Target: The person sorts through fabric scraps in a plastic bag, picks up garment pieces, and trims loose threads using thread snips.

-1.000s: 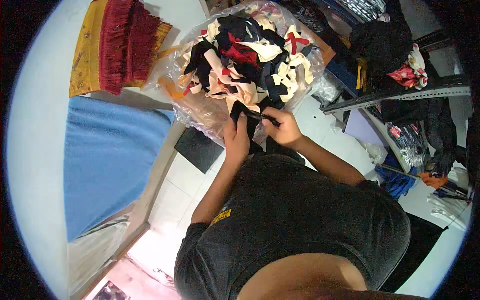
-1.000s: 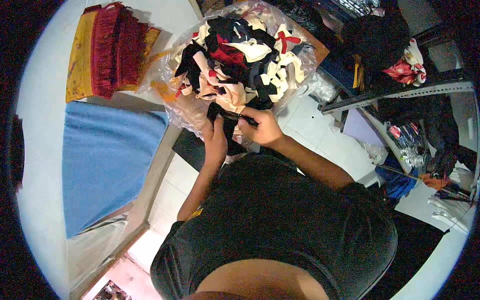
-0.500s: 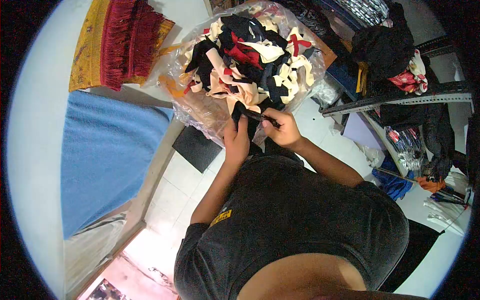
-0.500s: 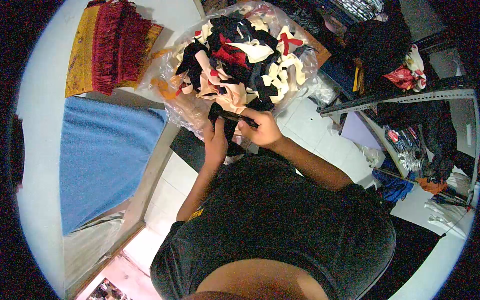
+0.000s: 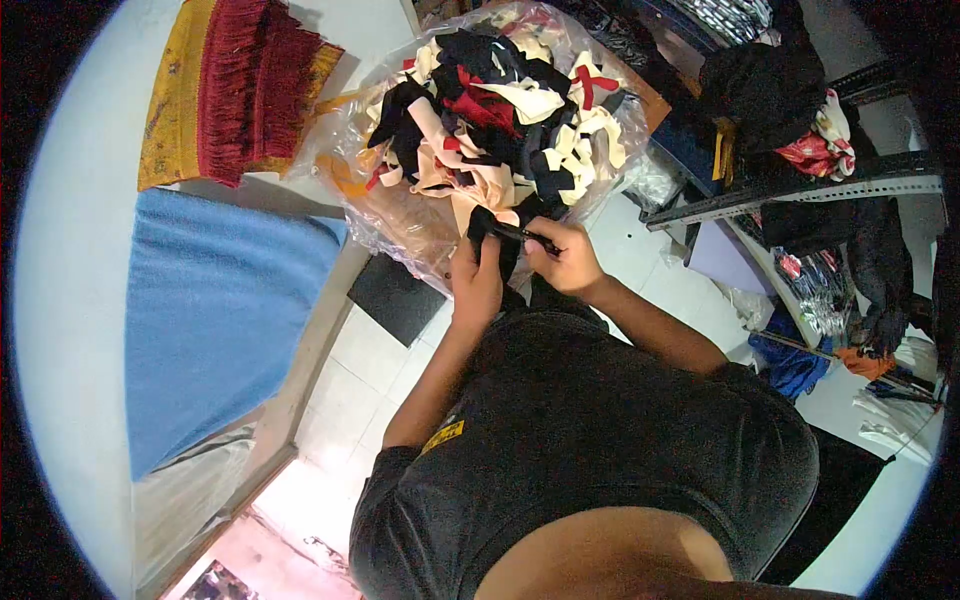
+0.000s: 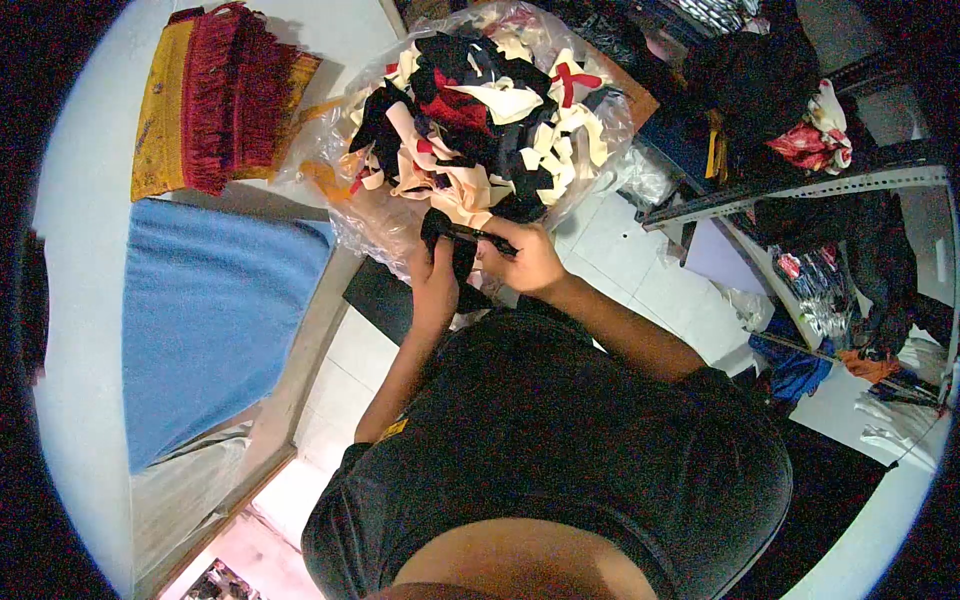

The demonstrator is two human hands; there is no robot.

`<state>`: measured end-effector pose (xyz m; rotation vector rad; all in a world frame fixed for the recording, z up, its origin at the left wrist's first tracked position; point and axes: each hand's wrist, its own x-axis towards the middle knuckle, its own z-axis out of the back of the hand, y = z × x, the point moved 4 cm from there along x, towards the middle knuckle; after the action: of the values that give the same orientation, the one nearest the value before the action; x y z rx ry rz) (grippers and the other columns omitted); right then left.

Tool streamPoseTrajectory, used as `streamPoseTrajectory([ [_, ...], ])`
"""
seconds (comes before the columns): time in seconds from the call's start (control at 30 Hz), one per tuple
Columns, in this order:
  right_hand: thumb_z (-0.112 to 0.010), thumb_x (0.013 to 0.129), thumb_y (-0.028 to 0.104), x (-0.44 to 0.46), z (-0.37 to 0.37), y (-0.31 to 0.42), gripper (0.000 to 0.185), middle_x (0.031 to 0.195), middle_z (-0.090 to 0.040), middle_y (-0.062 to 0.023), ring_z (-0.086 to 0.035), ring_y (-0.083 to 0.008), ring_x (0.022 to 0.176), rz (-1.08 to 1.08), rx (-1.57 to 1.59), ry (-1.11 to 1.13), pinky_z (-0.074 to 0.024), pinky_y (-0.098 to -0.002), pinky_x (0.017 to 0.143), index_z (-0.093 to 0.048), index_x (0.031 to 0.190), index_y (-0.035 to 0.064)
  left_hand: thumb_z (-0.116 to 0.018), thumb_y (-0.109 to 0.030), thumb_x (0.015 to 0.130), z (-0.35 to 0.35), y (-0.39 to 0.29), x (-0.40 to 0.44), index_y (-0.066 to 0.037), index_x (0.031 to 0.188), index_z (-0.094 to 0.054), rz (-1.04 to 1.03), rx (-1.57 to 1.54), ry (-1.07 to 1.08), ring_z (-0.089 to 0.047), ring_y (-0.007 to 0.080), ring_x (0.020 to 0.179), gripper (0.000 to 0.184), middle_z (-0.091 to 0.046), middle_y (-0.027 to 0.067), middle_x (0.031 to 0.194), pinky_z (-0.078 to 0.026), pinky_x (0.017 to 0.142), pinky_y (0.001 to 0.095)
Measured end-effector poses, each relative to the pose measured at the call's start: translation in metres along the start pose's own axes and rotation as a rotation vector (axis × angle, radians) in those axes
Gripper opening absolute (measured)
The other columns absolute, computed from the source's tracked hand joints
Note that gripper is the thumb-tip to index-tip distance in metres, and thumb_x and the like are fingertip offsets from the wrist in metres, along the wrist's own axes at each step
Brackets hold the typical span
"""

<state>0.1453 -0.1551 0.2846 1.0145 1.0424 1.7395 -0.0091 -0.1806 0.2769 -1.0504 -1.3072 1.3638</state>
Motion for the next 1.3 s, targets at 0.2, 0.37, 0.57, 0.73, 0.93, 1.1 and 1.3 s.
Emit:
streamPoseTrajectory([
  [0.2,-0.062,0.089,0.009,-0.008,0.002,-0.003,0.01,0.068,-0.051,-0.0072,-0.048,-0.0125,0.059,0.0,0.009,0.012,-0.0409,-0.0303,0.054,-0.059,0.09,0.0002,-0.05,-0.015,0.099,-0.003,0.015,-0.007,0.003,0.102,-0.06,0.074,-0.071,0.022,-0.052,0.0111,0.075,0.021,-0.06,0.0029,0.083,-0.043,0.066,0.0282],
  [0.37,-0.061,0.089,0.009,-0.01,0.006,-0.002,0.009,0.068,-0.051,-0.0062,-0.047,-0.0115,0.06,-0.014,0.042,0.025,-0.0401,-0.0297,0.055,-0.059,0.091,0.0006,-0.05,-0.016,0.099,-0.008,0.017,-0.011,0.003,0.1,-0.06,0.119,-0.054,-0.015,-0.051,0.0106,0.074,0.021,-0.059,0.0023,0.082,-0.042,0.064,0.0274],
  [0.57,-0.06,0.091,0.01,-0.011,0.015,-0.002,0.009,0.068,-0.049,-0.0032,-0.044,-0.0091,0.062,-0.015,0.047,0.037,-0.0399,-0.0284,0.056,-0.058,0.091,0.0012,-0.05,-0.014,0.099,-0.017,0.011,-0.008,0.003,0.102,-0.06,0.101,-0.073,0.021,-0.051,0.0099,0.076,0.02,-0.059,0.0017,0.083,-0.043,0.066,0.0268],
  [0.73,-0.06,0.092,0.009,-0.014,0.019,-0.009,0.008,0.069,-0.048,-0.0009,-0.043,-0.0082,0.064,-0.014,0.066,0.03,-0.0397,-0.0276,0.057,-0.057,0.09,0.0013,-0.051,-0.014,0.099,-0.022,0.014,-0.009,0.003,0.106,-0.06,0.099,-0.048,0.046,-0.052,0.0098,0.077,0.021,-0.06,0.0021,0.085,-0.044,0.068,0.0267],
  [0.93,-0.066,0.087,0.011,-0.022,0.03,-0.026,0.016,0.077,-0.061,-0.0144,-0.058,-0.0189,0.065,-0.08,0.006,0.04,-0.049,-0.0334,0.063,-0.062,0.1,0.001,-0.051,-0.014,0.099,-0.035,0.02,-0.01,0.004,0.11,-0.061,0.199,0.024,0.085,-0.053,0.01,0.08,0.022,-0.062,0.0026,0.088,-0.045,0.07,0.0271],
  [1.1,-0.061,0.09,0.009,-0.026,0.046,-0.037,0.013,0.069,-0.054,-0.0056,-0.049,-0.0119,0.066,-0.09,0.007,-0.039,-0.0444,-0.0288,0.061,-0.061,0.097,-0.0016,-0.052,-0.014,0.099,-0.06,0.03,-0.006,0.004,0.12,-0.058,0.23,-0.219,0.118,-0.055,0.0107,0.091,0.028,-0.065,0.0057,0.102,-0.046,0.081,0.026],
  [1.3,-0.06,0.092,0.016,-0.006,0.078,-0.053,0.018,0.071,-0.055,-0.0057,-0.05,-0.0094,0.069,-0.166,0.066,0.028,-0.0438,-0.0289,0.062,-0.061,0.098,-0.0009,-0.053,-0.017,0.1,-0.078,0.018,0.021,0.005,0.12,-0.057,0.12,0.005,0.048,-0.056,0.0145,0.095,0.03,-0.064,0.0083,0.103,-0.046,0.086,0.0289],
])
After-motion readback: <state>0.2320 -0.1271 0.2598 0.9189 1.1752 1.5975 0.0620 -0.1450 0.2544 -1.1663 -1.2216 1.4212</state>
